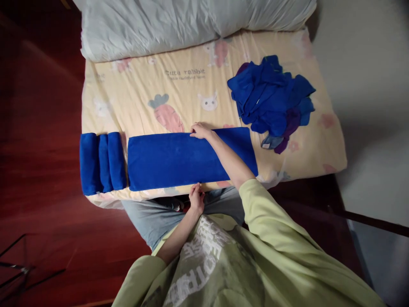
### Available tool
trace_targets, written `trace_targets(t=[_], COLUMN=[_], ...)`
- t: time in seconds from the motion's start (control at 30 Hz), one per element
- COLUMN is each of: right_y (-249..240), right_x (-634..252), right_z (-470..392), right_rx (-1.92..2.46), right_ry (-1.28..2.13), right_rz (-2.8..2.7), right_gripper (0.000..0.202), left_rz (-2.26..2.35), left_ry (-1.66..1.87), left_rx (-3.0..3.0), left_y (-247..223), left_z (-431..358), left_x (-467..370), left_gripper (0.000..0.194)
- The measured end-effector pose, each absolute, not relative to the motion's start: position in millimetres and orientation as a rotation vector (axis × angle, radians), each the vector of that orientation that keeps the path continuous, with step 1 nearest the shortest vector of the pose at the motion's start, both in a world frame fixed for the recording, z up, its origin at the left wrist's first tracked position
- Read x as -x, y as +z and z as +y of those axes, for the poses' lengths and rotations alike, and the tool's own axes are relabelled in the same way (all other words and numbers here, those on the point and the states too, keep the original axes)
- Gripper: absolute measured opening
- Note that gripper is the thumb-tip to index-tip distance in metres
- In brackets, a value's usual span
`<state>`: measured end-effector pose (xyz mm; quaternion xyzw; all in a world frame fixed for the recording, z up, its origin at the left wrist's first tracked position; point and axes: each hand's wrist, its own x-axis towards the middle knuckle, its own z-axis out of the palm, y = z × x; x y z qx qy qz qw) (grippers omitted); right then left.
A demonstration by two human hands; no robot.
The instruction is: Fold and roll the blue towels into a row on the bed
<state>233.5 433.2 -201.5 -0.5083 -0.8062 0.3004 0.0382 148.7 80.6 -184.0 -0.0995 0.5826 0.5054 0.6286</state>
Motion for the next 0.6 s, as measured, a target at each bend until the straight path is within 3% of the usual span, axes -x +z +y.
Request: trace_targets(t=[0.3, 0.6], right_y=[-189.5, -204.2], right_x=[-233.7, -230.1], right_z=[431.7, 432.1], right_rx=[1.493, 1.475], right_ry=[1.201, 1.256], right_rz=[-2.257, -2.215], right_gripper=[0.017, 0.022], left_rz=[1.463, 1.412], left_ry=[1.299, 1.254], left_rx=[0.354, 0.465], left_y=[-175.7, -175.2], left_z=[80.2, 107.8], left_x=[-163.9, -161.3], left_gripper=[0.033, 0.023])
